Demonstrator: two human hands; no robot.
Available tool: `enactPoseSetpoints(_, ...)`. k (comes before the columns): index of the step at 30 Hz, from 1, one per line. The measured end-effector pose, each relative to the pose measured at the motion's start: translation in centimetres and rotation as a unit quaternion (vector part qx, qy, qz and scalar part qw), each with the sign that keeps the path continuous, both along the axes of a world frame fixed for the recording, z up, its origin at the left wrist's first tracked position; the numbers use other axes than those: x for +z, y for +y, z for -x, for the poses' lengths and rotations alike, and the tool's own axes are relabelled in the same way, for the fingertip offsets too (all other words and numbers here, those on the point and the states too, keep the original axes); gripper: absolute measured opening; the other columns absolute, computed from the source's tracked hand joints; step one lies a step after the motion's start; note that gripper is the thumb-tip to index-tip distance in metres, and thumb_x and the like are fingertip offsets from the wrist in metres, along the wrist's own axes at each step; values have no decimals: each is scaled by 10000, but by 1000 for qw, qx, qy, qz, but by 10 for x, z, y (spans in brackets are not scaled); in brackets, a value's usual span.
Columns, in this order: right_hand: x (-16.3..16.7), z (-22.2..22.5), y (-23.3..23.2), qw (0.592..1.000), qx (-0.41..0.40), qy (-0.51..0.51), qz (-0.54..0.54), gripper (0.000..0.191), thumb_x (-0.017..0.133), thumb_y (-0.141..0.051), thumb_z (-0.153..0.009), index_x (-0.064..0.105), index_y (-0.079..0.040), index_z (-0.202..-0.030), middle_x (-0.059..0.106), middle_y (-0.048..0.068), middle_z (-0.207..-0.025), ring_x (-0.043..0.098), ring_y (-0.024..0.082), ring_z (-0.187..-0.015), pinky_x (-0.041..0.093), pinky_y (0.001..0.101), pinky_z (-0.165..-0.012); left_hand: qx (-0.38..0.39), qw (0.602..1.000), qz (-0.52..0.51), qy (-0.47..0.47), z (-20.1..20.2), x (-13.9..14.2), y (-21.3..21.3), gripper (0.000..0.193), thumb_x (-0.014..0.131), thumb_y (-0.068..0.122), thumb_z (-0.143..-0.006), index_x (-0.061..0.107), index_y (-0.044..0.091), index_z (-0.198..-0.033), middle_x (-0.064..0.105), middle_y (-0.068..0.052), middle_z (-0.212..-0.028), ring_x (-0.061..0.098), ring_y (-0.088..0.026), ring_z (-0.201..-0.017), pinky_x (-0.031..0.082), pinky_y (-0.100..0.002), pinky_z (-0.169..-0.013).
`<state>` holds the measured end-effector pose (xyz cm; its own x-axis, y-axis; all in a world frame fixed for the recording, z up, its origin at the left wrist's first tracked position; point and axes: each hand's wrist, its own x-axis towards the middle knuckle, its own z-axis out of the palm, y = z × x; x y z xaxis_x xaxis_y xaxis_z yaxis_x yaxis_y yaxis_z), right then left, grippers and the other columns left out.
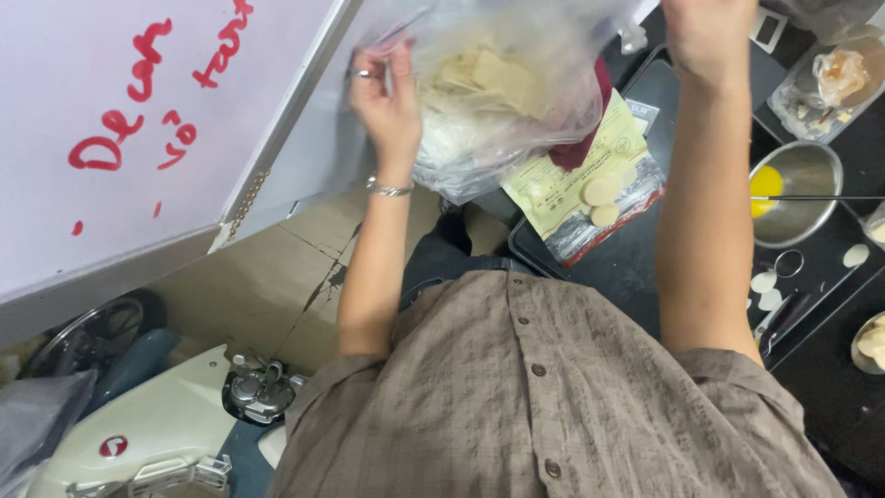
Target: The person takes round dumpling wrappers from a plastic bag and pinches the edges of each wrapper together to fold it into a closed half-moon shape, placing the folded dumplings on the tray beside them. They repeat this folding cycle with one wrapper at a time throughout the clip.
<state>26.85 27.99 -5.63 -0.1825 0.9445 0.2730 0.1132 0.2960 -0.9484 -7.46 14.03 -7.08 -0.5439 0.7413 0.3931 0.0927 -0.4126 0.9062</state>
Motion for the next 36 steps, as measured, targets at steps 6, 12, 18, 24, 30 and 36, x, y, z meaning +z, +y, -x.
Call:
enactPoseSetpoints(6, 74, -63, -49, 990, 104, 96, 6, 225, 740, -148, -1151, 633, 50, -1153, 684, 107, -1019, 629, 193, -833, 505, 273, -777, -194, 981, -19, 0, 9, 77, -52, 112, 744, 59, -1017, 675, -27, -1035, 711, -114, -989, 691, -135, -839, 582, -259, -788)
enactPoseSetpoints(12, 80, -69, -65, 991, 131, -25, 23, 140, 713, -80, -1129, 637, 35, -1106, 695, 77, -1002, 662, 156, -896, 515, 263, -824, -221, 969, 48, -100, -6, 77, -48, 150, 716, 95, -1007, 703, -54, -1022, 725, -84, -932, 713, -139, -851, 597, -269, -817)
enactPoseSetpoints(18, 97, -46, -78, 980, 80, -171, -55, 64, 677, 11, -1092, 635, 54, -1115, 671, 78, -1049, 627, 157, -952, 499, 287, -869, -115, 990, 69, -49, 5, 48, -54, 102, 736, 49, -995, 697, -43, -1016, 742, -70, -902, 700, -125, -841, 577, -248, -793)
enactPoseSetpoints(24, 149, 49, -108, 853, -3, -398, -339, 315, 909, -195, -877, 704, 3, -1009, 632, 134, -939, 609, 323, -936, 476, 427, -845, -79, 993, 49, 73, 17, 49, -73, 98, 746, 50, -996, 705, -37, -1017, 752, -79, -932, 697, -114, -856, 569, -248, -790)
enactPoseSetpoints(30, 161, 175, -122, 818, 259, -327, -395, 210, 799, -117, -854, 680, -48, -1013, 639, 54, -1033, 604, 248, -1067, 462, 384, -1016, -30, 985, 38, 168, 7, 63, -77, 101, 762, 67, -976, 683, 3, -977, 741, -93, -928, 692, -172, -832, 553, -290, -764)
enactPoseSetpoints(36, 152, 185, -124, 821, 285, -328, -370, 149, 770, -128, -908, 665, -37, -961, 624, 69, -945, 609, 262, -989, 485, 383, -914, -11, 978, 45, 206, 9, 63, -81, 109, 780, 69, -949, 685, 16, -959, 739, -96, -899, 702, -197, -788, 549, -288, -734)
